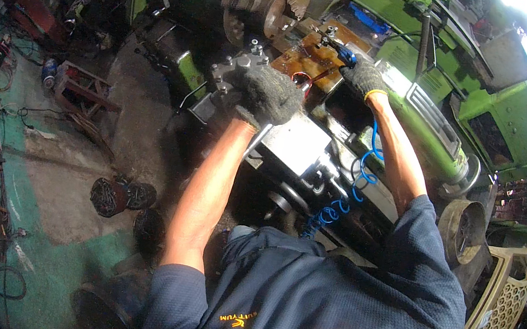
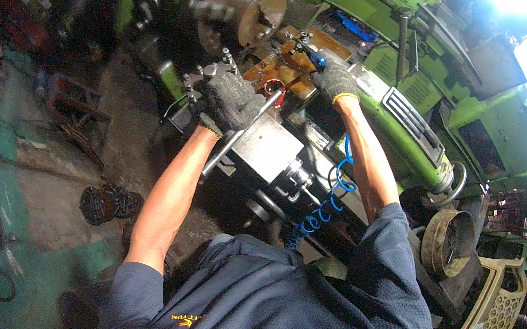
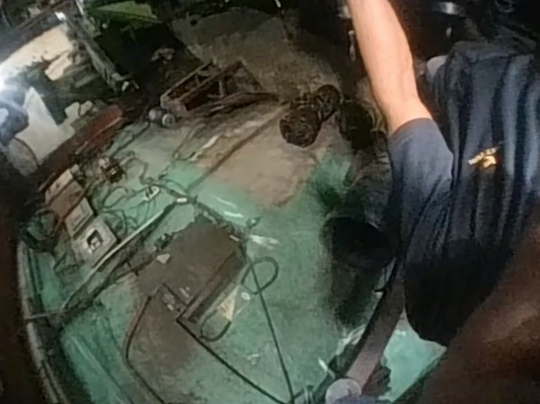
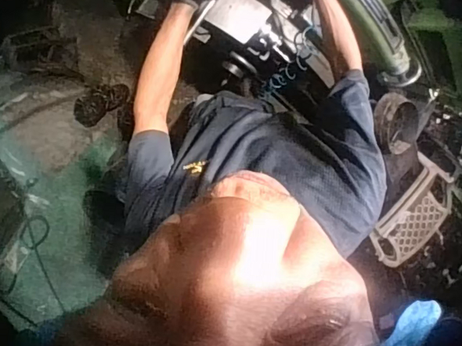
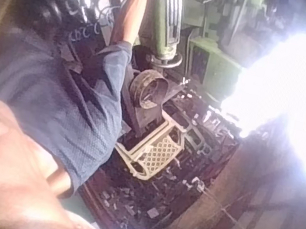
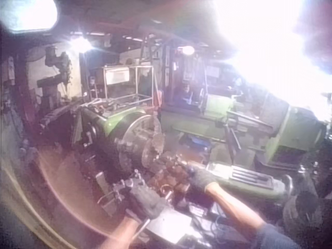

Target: The person operates a green metal lathe, adjusting the tool post and carriage while a cylindrical metal workpiece rotates. They use a brush to apply cutting fluid and manipulate various levers and handles to control the machining process.

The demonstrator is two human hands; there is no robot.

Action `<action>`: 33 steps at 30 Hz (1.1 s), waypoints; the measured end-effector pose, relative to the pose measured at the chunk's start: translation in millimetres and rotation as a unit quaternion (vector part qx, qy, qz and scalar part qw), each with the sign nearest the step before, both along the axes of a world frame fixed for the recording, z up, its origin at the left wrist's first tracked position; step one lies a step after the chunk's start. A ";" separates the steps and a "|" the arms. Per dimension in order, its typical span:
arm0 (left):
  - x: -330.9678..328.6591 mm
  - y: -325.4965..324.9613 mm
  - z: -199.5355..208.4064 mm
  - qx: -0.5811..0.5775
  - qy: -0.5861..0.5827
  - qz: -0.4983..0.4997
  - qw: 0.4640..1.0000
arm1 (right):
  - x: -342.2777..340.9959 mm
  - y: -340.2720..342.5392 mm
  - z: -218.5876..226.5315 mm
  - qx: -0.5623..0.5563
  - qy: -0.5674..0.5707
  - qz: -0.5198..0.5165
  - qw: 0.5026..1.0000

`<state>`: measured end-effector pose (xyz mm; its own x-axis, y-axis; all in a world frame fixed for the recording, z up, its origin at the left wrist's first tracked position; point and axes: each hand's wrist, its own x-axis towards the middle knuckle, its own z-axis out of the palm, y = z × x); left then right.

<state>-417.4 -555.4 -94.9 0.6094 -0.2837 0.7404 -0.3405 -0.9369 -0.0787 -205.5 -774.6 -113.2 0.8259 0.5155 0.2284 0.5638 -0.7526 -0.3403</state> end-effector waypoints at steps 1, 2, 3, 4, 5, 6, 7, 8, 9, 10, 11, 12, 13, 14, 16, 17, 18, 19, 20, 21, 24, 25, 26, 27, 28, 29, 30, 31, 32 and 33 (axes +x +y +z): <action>0.5 -3.2 1.0 -0.003 -0.006 -0.003 1.000 | 4.1 -1.3 0.8 -0.016 0.018 -0.011 1.000; -2.6 -1.0 2.6 0.000 -0.004 0.003 1.000 | 5.1 7.4 8.1 -0.028 0.033 -0.012 0.999; -5.0 0.6 4.1 0.002 -0.002 0.009 1.000 | 7.2 15.2 12.9 -0.031 0.049 -0.005 0.998; -7.2 1.9 5.5 0.004 0.001 0.014 1.000 | 9.5 23.0 17.8 -0.034 0.064 0.002 0.997; -11.2 4.8 6.8 0.007 -0.003 0.028 1.000 | 13.6 34.0 22.1 -0.042 0.077 0.011 0.996; -9.5 1.0 8.5 0.008 -0.004 0.030 1.000 | 25.9 34.0 17.1 -0.052 0.068 0.010 0.996; -7.7 -1.5 9.5 0.010 -0.006 0.033 0.999 | 37.5 36.6 11.6 -0.063 0.059 0.009 0.996; -6.0 -0.6 7.0 -0.011 -0.005 0.020 1.000 | 40.1 42.2 11.5 -0.071 0.051 0.013 0.996; -4.3 0.8 2.8 -0.032 -0.004 0.008 0.999 | 41.2 45.3 11.3 -0.069 0.051 0.024 0.996; -3.3 2.6 -0.1 -0.053 -0.003 -0.003 0.999 | 42.0 51.7 11.0 -0.057 0.067 0.032 0.996; -3.0 2.5 -0.5 -0.058 -0.009 -0.006 0.998 | 46.9 55.3 5.6 -0.045 0.084 0.038 0.995; -3.3 3.0 -0.7 -0.054 -0.006 -0.006 0.999 | 51.8 59.0 1.1 -0.034 0.101 0.045 0.993; -4.0 3.8 -0.5 -0.050 -0.002 -0.006 0.999 | 57.2 63.0 -2.5 -0.041 0.106 0.062 0.992; -1.6 0.2 0.6 -0.051 -0.001 -0.014 0.999 | 60.8 57.1 -3.8 -0.033 0.110 0.054 0.992; 3.5 -10.1 3.4 -0.027 -0.010 0.006 1.000 | 68.3 43.6 -4.4 -0.017 0.116 0.036 0.992; 2.7 -9.7 4.0 -0.012 -0.012 0.026 1.000 | 62.4 47.5 -0.1 0.013 0.160 0.021 0.987; -3.2 -1.5 2.2 -0.017 -0.011 0.032 0.999 | 47.8 65.2 4.7 0.045 0.211 0.022 0.976; -8.5 6.5 -0.2 -0.022 -0.009 0.038 0.999 | 36.2 81.4 6.6 0.076 0.262 0.021 0.962; -5.6 5.0 -1.2 -0.037 -0.016 0.023 0.999 | 37.5 77.0 7.5 0.080 0.259 0.020 0.962; -3.9 4.0 -2.6 -0.028 -0.013 0.022 0.999 | 38.5 73.0 8.1 0.085 0.257 0.019 0.963; 3.0 -4.6 -0.6 -0.012 -0.014 0.002 1.000 | 48.0 52.7 7.5 0.095 0.242 0.007 0.966; 6.1 -9.3 1.1 -0.016 -0.020 -0.012 1.000 | 52.5 42.8 8.1 0.097 0.235 0.000 0.967; 1.3 -4.6 1.8 -0.010 -0.017 -0.005 1.000 | 51.0 54.7 4.8 0.101 0.267 -0.001 0.958; -3.0 0.6 0.7 -0.011 -0.006 0.000 1.000 | 48.5 66.2 1.8 0.105 0.297 -0.002 0.949; -7.4 6.1 -0.3 -0.012 0.005 0.005 1.000 | 45.3 76.6 -0.9 0.107 0.328 -0.004 0.938; -8.5 6.9 0.0 -0.020 0.010 0.001 1.000 | 43.2 75.3 1.7 0.128 0.332 0.001 0.935; -9.1 7.3 0.4 -0.029 0.011 -0.005 1.000 | 40.9 72.5 4.1 0.150 0.335 0.007 0.930; -10.0 8.0 1.2 -0.037 0.012 -0.010 0.999 | 38.4 72.0 5.8 0.171 0.340 0.015 0.925; -11.7 9.6 1.7 -0.044 0.013 -0.014 0.999 | 35.5 74.4 6.8 0.165 0.343 0.013 0.925; -3.9 2.1 2.2 -0.061 0.008 -0.034 0.998 | 38.6 54.6 13.3 0.160 0.333 -0.010 0.929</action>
<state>-421.4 -553.3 -92.7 0.6035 -0.2332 0.7625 -0.4030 -0.9143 0.0393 -166.9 -720.0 -99.9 0.8475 0.4926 -0.1979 0.1354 -0.5611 -0.8166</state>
